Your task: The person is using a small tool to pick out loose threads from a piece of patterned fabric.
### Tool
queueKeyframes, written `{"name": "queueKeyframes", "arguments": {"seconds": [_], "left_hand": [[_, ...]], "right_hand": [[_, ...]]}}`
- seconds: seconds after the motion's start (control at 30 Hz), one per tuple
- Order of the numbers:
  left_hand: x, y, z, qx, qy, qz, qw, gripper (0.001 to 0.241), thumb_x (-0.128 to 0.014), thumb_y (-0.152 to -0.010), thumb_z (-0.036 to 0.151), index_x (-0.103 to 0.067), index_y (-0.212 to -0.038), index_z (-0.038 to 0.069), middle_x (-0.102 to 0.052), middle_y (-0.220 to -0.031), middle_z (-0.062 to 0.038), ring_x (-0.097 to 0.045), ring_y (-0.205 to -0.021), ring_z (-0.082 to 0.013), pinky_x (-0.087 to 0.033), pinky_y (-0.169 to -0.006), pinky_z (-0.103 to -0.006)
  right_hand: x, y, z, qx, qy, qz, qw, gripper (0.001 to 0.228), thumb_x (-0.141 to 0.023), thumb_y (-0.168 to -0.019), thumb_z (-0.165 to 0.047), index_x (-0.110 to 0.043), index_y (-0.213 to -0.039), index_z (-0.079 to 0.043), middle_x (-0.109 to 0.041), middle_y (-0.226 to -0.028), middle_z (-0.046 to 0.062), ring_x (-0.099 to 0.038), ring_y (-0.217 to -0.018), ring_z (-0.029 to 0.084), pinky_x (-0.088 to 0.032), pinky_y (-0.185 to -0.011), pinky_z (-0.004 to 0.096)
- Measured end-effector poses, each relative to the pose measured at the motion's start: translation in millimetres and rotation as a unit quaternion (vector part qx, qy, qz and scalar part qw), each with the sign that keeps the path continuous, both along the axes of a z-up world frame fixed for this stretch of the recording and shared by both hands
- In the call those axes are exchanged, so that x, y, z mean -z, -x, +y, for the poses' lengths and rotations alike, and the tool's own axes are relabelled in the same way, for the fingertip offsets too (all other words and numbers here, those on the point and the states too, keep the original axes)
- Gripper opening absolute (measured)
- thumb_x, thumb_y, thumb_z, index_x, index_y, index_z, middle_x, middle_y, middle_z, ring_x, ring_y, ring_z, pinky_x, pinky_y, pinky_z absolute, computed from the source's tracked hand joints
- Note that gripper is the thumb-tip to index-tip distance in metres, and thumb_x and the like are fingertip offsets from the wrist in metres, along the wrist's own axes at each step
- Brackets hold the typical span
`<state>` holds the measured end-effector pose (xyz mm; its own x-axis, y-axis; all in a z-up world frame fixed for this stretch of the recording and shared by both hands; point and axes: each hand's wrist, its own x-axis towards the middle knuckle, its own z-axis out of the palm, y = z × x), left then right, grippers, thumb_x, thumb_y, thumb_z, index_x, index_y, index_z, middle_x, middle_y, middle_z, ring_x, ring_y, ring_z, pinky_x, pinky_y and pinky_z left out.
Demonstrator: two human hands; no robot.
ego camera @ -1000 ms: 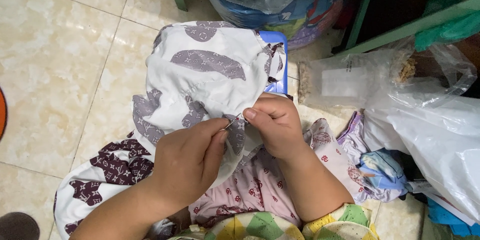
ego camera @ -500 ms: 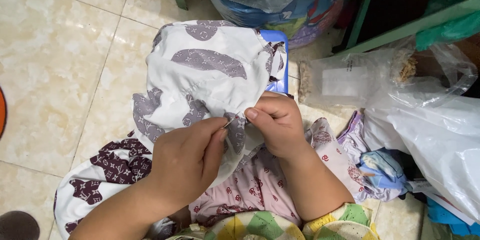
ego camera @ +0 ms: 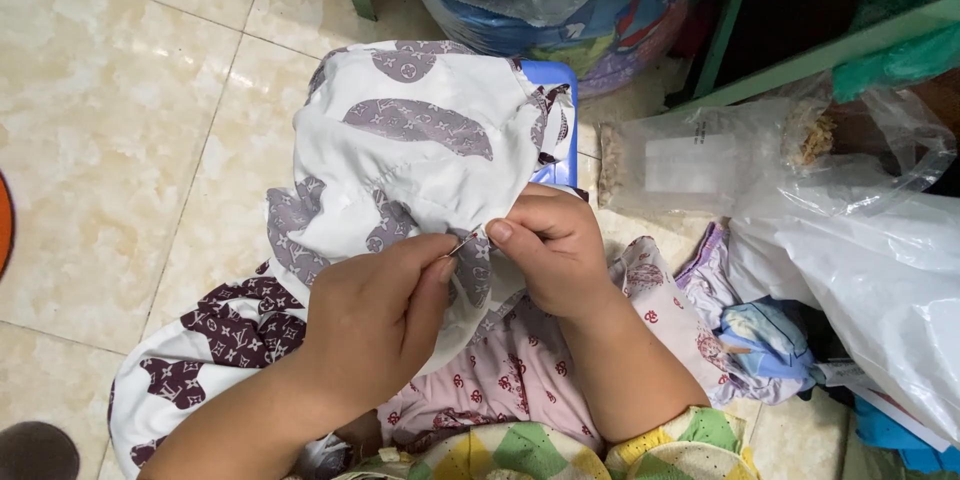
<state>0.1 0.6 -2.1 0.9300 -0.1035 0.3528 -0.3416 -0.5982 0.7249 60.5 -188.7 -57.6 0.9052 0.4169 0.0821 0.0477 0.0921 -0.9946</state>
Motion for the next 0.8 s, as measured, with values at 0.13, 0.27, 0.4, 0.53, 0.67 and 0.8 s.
{"name": "queueKeyframes", "arguments": {"seconds": [0.13,0.27,0.4,0.53,0.67,0.8], "left_hand": [[2.7,3.3,4.8,-0.003,0.056,-0.019,0.998,0.018,-0.062,-0.091,-0.001,-0.065,-0.109,-0.005,-0.07,-0.07,-0.006,-0.057,-0.049,-0.0157,-0.044,-0.049,-0.0276],[7.8,-0.7,3.9,-0.034,0.046,-0.003,0.998,0.025,-0.07,-0.089,0.004,-0.063,-0.113,-0.004,-0.071,-0.075,-0.006,-0.058,-0.053,-0.0149,-0.044,-0.049,-0.0275],[16.8,-10.2,2.6,-0.028,0.055,0.097,0.993,0.012,-0.073,-0.089,0.008,-0.069,-0.1,0.006,-0.07,-0.065,-0.001,-0.058,-0.046,-0.0102,-0.041,-0.041,-0.0249],[22.9,-9.8,4.8,-0.046,0.097,0.124,0.986,0.008,-0.073,-0.088,0.004,-0.068,-0.094,0.006,-0.068,-0.064,0.001,-0.053,-0.048,-0.0072,-0.038,-0.043,-0.0226],[34.0,-10.4,5.6,-0.09,0.18,0.115,0.973,0.002,-0.074,-0.09,0.01,-0.075,-0.09,0.008,-0.06,-0.049,-0.008,-0.061,-0.048,-0.018,-0.046,-0.047,-0.0307],[27.1,-11.6,9.7,-0.087,0.233,0.139,0.959,0.002,-0.075,-0.09,0.008,-0.073,-0.089,0.007,-0.059,-0.047,-0.004,-0.052,-0.05,-0.0089,-0.045,-0.049,-0.0259]], "right_hand": [[2.1,-2.3,-0.4,-0.001,0.017,-0.017,1.0,0.011,-0.06,-0.093,-0.001,-0.068,-0.089,0.005,-0.06,-0.083,0.005,-0.049,-0.074,0.013,-0.041,-0.07,0.027],[2.5,-2.1,-0.9,-0.004,0.017,-0.016,1.0,0.011,-0.06,-0.092,-0.002,-0.068,-0.087,0.003,-0.06,-0.081,0.003,-0.048,-0.072,0.012,-0.041,-0.068,0.025],[-1.1,-1.2,0.9,-0.027,-0.029,0.015,0.999,0.008,-0.067,-0.088,0.005,-0.072,-0.093,0.001,-0.066,-0.091,0.005,-0.053,-0.074,0.01,-0.042,-0.068,0.021],[-8.2,-7.5,1.2,-0.03,-0.008,0.006,1.0,0.012,-0.07,-0.086,0.007,-0.073,-0.097,0.002,-0.069,-0.095,0.006,-0.055,-0.075,0.01,-0.043,-0.068,0.022],[-5.8,-14.1,2.3,0.0,-0.053,-0.076,0.996,0.008,-0.071,-0.087,0.004,-0.076,-0.081,0.003,-0.067,-0.066,0.012,-0.063,-0.064,0.02,-0.055,-0.064,0.034],[0.3,-21.4,-12.9,0.016,-0.045,-0.092,0.995,0.008,-0.069,-0.088,0.004,-0.075,-0.082,0.005,-0.066,-0.066,0.013,-0.063,-0.065,0.021,-0.055,-0.065,0.033]]}}
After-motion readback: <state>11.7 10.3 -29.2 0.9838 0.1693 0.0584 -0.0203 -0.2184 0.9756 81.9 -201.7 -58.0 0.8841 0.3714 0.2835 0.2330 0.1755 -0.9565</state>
